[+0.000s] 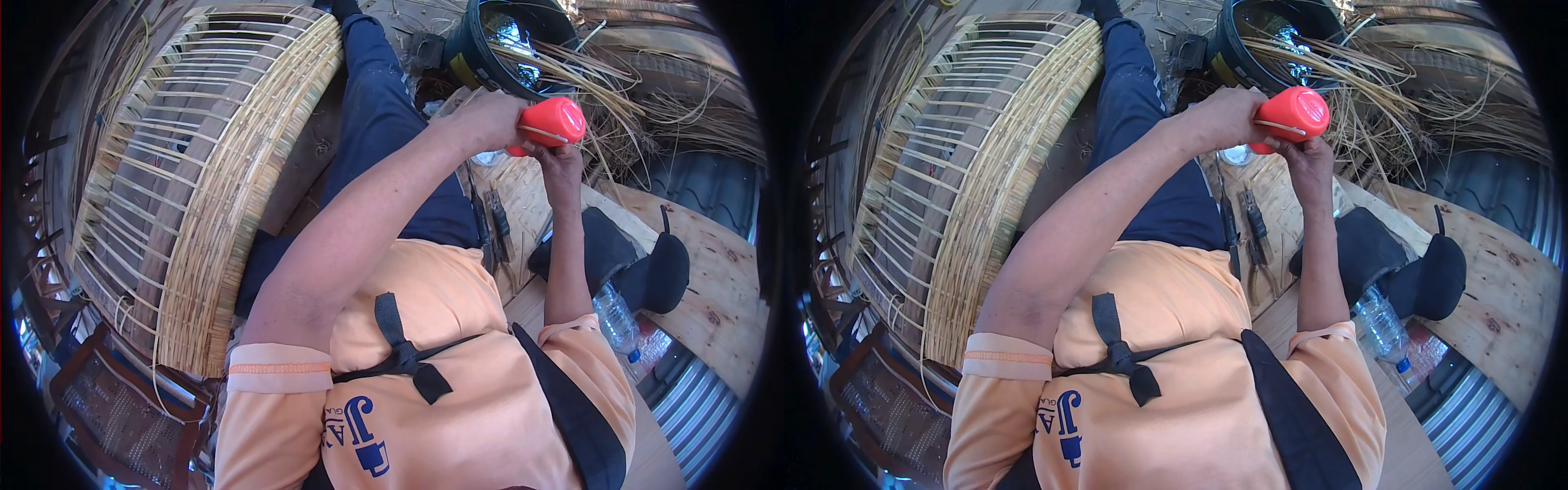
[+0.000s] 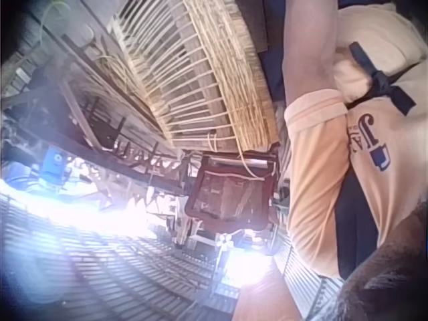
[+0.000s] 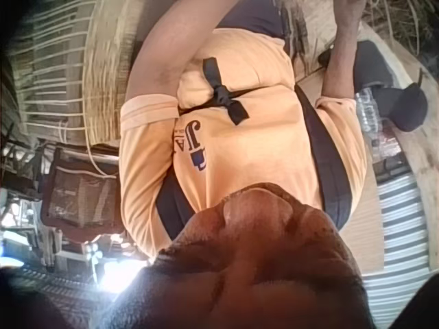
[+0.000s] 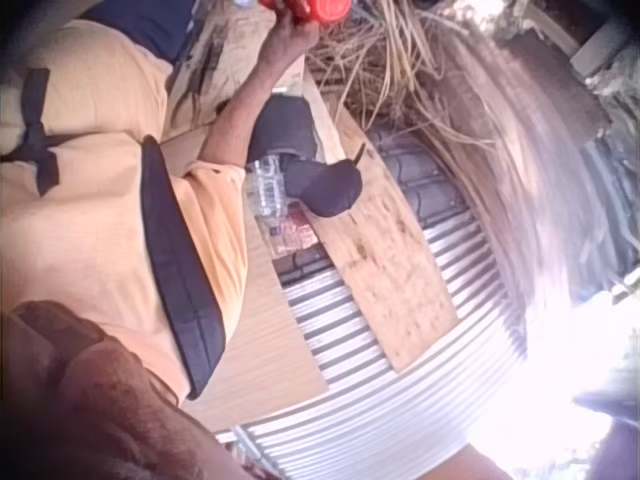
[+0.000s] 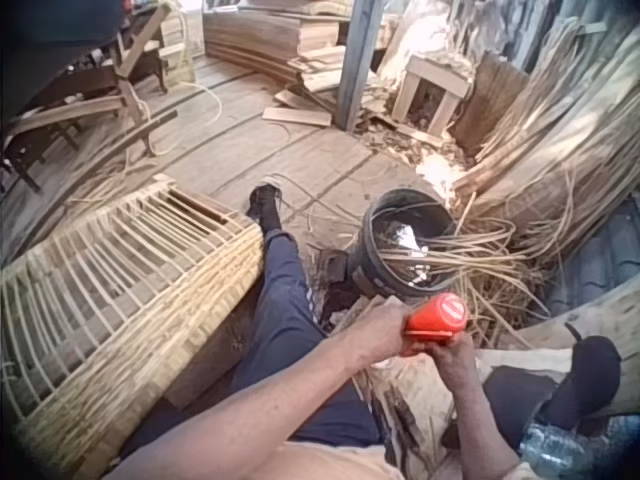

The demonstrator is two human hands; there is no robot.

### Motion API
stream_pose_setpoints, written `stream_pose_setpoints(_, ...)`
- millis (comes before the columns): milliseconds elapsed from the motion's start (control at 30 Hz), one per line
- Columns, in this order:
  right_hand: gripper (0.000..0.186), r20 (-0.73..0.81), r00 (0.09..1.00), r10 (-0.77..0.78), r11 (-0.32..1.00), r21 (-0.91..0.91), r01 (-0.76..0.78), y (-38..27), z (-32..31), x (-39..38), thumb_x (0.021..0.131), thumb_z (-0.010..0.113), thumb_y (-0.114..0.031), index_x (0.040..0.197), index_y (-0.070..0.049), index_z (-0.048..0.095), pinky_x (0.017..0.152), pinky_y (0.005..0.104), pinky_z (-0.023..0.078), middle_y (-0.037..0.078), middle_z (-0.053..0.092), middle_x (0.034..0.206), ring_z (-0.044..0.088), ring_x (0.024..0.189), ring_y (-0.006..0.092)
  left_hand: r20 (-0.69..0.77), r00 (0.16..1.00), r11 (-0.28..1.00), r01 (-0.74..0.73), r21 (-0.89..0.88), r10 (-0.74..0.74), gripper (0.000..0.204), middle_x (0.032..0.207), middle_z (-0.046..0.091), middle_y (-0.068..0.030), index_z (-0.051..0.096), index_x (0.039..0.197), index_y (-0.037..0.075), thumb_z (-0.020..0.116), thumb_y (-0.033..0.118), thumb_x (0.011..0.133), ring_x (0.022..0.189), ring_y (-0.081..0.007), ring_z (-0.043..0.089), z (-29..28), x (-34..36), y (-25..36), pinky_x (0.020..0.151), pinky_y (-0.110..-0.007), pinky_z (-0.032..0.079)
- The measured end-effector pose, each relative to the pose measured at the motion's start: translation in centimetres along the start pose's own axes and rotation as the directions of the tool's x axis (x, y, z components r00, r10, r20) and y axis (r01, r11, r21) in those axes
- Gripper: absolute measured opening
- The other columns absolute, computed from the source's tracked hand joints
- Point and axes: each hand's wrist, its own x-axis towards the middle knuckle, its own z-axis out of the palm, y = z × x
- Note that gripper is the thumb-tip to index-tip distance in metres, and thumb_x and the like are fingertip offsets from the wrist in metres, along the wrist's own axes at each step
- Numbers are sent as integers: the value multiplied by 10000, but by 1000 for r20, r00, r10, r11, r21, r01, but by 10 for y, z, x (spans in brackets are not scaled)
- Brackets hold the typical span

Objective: The person is weaving thin bamboo strips onto a cage frame and applying glue to secure them.

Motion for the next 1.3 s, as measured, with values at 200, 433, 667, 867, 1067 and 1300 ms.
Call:
stream_pose_setpoints(200,263,-28,1000,-1,998,56,2,18,-6,0,822,652,24,1081,-19,631,818,279,515,46,661,1007,620,918,129,5,997,990,-74,116,74,427,957,654,-173,644,998,41,765,324,702,911,-338,627,5,3,-6,819,-397,492)
stream_pose_setpoints(433,249,-35,999,-32,997,75,34,20,-3,-1,829,642,26,1074,-17,637,817,277,508,53,661,1008,618,926,129,-35,995,982,-84,167,91,405,930,653,-170,652,962,39,726,369,741,901,-346,624,14,7,-14,802,-415,493)
stream_pose_setpoints(667,252,-53,996,-66,996,-58,63,24,-5,1,824,653,14,1072,-28,642,826,283,489,38,666,1001,612,927,123,-47,994,985,-90,145,97,371,894,660,-178,652,970,46,726,335,750,883,-345,630,12,5,-13,791,-396,498)
stream_pose_setpoints(867,252,-65,994,-85,996,-38,82,22,-3,1,822,664,-2,1071,-32,645,833,286,480,30,669,987,611,919,118,-36,994,984,-95,148,101,369,901,660,-176,652,975,50,726,334,752,879,-346,630,9,5,-9,787,-394,497)
stream_pose_setpoints(1067,238,-78,991,-110,994,9,111,19,0,0,844,610,40,1076,-9,632,841,287,492,51,659,1011,618,926,135,-55,991,986,-118,116,125,362,904,662,-171,651,973,52,715,339,762,879,-345,628,8,4,-7,785,-397,496)
stream_pose_setpoints(1300,230,-117,986,-123,992,-45,118,14,3,-1,864,597,26,1092,1,613,826,273,494,53,649,1007,614,917,133,-75,986,983,-139,121,149,361,911,660,-175,647,972,50,716,333,758,893,-342,627,4,2,-2,788,-396,495)
